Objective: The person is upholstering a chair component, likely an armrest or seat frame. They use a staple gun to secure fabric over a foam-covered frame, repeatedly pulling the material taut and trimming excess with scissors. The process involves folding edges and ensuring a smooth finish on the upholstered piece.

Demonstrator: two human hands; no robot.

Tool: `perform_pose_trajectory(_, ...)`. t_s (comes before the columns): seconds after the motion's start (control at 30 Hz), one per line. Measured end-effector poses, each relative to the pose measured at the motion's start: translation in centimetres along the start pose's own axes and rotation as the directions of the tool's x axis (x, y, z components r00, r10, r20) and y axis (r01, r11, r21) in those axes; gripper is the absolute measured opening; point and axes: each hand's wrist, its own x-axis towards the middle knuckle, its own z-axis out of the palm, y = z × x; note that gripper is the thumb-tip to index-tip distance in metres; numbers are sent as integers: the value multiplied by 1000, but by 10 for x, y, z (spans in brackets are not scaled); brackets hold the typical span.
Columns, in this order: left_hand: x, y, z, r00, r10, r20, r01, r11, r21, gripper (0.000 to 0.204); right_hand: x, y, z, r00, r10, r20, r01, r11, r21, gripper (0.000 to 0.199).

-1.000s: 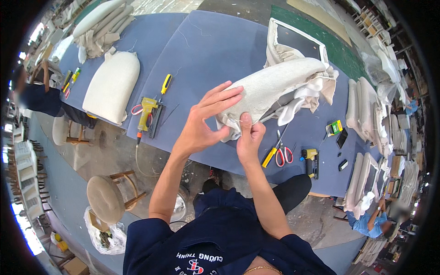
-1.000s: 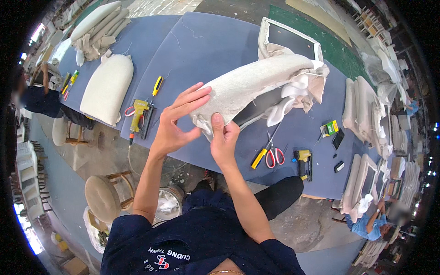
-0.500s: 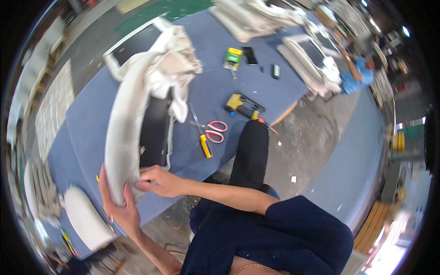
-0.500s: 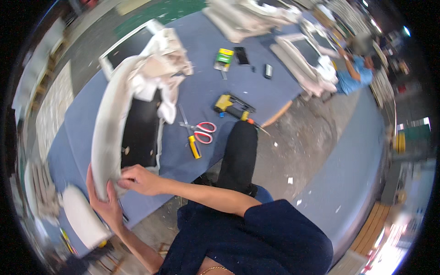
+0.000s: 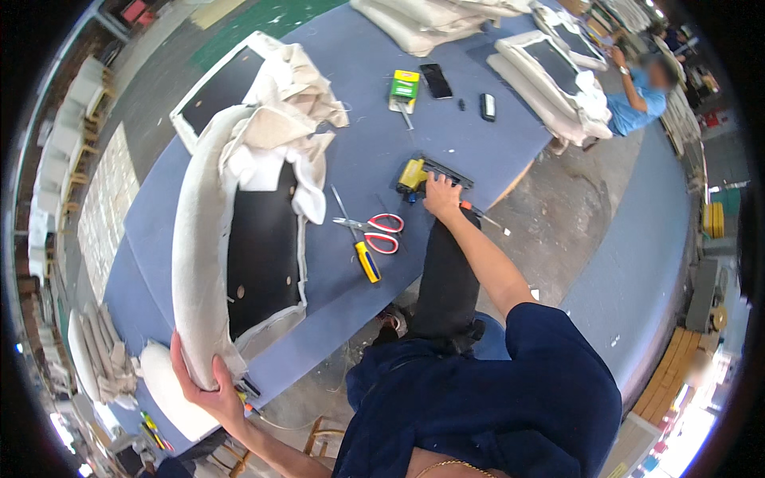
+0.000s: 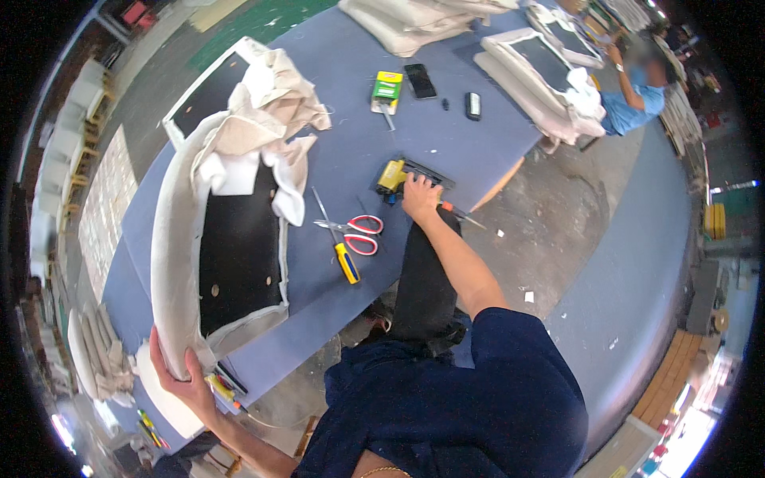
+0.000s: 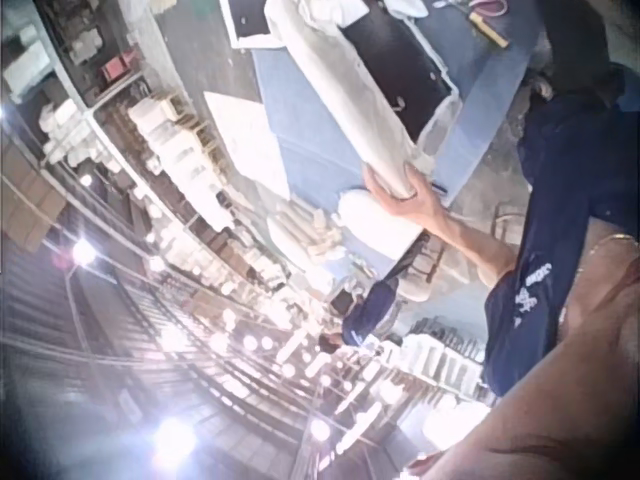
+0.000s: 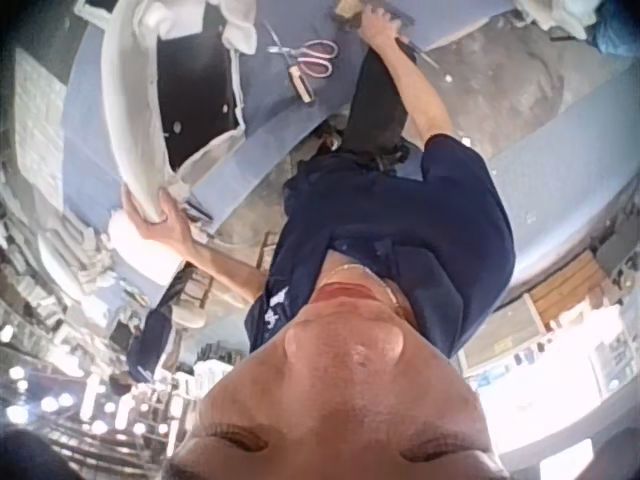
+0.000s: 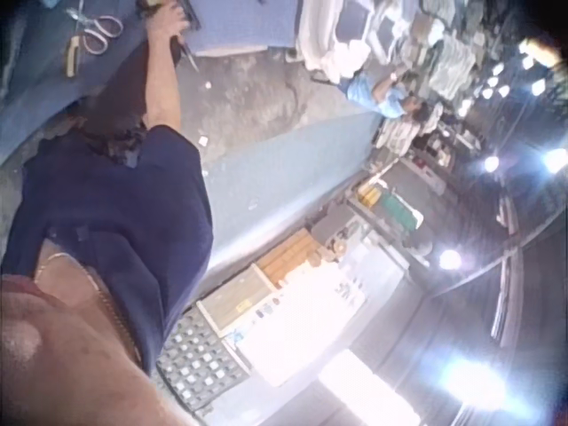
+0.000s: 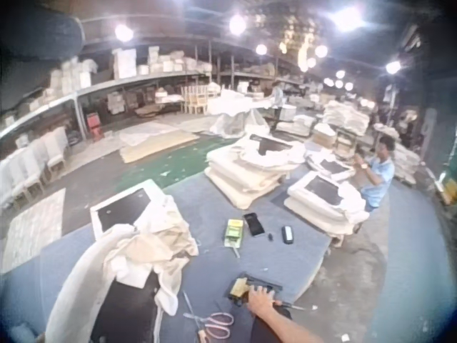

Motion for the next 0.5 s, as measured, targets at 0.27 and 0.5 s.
perform_pose_trajectory(0.27,12,6,2,1000,27,13,-25,992,-127,61,40,56,-10,940,-336,-50,333,884,329,58)
perform_pose_trajectory(0.5,19,-2,-3,992,116,-47,-125,939,-320,61,12,81,-116,863,-388,-324,505,649,569,36)
